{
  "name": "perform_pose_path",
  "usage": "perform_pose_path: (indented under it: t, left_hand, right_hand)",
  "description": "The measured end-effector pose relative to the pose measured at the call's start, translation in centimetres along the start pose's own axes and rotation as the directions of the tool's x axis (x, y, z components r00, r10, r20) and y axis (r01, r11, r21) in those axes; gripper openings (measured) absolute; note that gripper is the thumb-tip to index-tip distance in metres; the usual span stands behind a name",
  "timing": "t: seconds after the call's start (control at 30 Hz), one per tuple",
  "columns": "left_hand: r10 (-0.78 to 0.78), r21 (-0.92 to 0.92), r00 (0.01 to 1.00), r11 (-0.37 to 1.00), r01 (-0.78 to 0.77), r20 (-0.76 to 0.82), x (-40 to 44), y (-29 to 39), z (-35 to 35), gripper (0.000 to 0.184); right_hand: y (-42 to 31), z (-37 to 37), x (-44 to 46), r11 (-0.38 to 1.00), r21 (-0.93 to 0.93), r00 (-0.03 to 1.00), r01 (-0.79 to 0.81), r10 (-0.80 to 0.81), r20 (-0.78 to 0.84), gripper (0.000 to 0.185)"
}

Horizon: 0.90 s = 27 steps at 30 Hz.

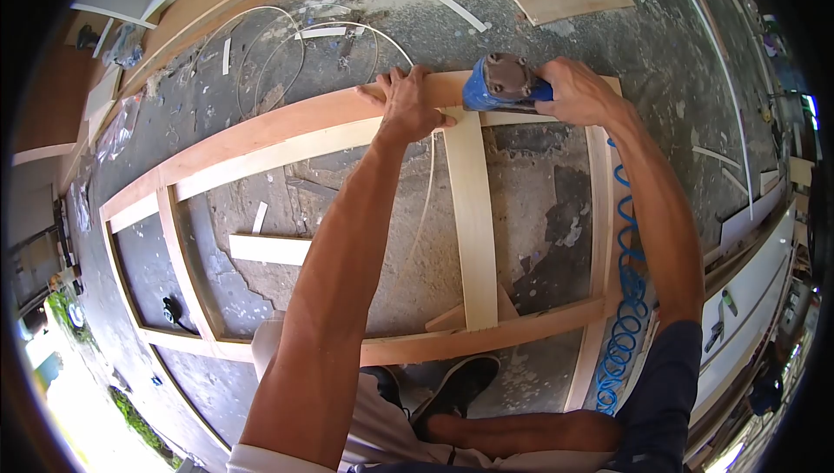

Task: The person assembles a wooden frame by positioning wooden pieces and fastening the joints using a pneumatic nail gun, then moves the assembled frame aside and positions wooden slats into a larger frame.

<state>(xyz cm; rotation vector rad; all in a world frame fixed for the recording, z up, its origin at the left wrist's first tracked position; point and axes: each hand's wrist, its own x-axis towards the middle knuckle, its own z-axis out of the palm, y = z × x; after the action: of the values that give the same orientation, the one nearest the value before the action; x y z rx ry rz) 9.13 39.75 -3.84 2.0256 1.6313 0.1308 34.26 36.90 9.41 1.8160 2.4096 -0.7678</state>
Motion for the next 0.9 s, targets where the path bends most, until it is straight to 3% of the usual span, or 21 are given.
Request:
perform_pose_path:
  t: [0.4, 0.47, 0.53, 0.6, 0.63, 0.77, 0.87, 0.9]
  left_hand:
    - [0.010, -0.025, 0.999, 1.000, -0.009, 0.041, 0.3, -0.4, 0.3, 0.095]
    - [0.034, -0.060, 0.999, 0.998, -0.033, 0.017, 0.4, -0.6, 0.4, 0.095]
    - [0.049, 0.024, 0.998, 0.999, -0.049, -0.024, 0.4, -1.2, 1.2, 0.097]
    - [0.107, 0.034, 0.993, 0.994, -0.106, -0.045, 1.7, -2.3, 2.3, 0.096]
    - [0.039, 0.065, 0.999, 0.997, -0.036, -0.036, 0.7, -0.9, 1.0, 0.096]
    - [0.048, 0.052, 0.999, 0.998, -0.047, -0.018, 0.8, -0.9, 0.7, 0.095]
    - [0.012, 0.046, 0.999, 0.999, -0.010, -0.035, -0.5, 0.3, -0.6, 0.094]
    - [0.084, 0.039, 0.995, 0.996, -0.082, -0.058, 0.6, -1.0, 0.7, 0.094]
  right_hand:
    - [0.1, 0.3, 0.1, 1.000, -0.014, 1.000, -0.001, 0.001, -0.005, 0.020]
    - [0.1, 0.2, 0.4, 0.999, -0.031, 0.998, -0.015, 0.017, 0.058, 0.019]
    - [-0.6, -0.2, -0.1, 0.998, -0.062, 0.999, -0.032, 0.034, 0.028, 0.017]
    - [-0.2, 0.3, -0.2, 0.994, -0.089, 0.992, -0.066, 0.075, 0.104, 0.022]
    - [-0.5, -0.1, -1.1, 0.992, -0.101, 0.994, -0.070, 0.078, 0.079, 0.022]
    - [-2.4, 1.6, -9.1, 0.994, 0.012, 0.991, -0.110, 0.110, -0.082, 0.040]
    - [-5.7, 2.0, -17.1, 0.957, 0.064, 0.958, -0.284, 0.286, -0.032, 0.041]
    - [-6.6, 2.6, -20.0, 0.937, 0.092, 0.940, -0.337, 0.341, -0.028, 0.042]
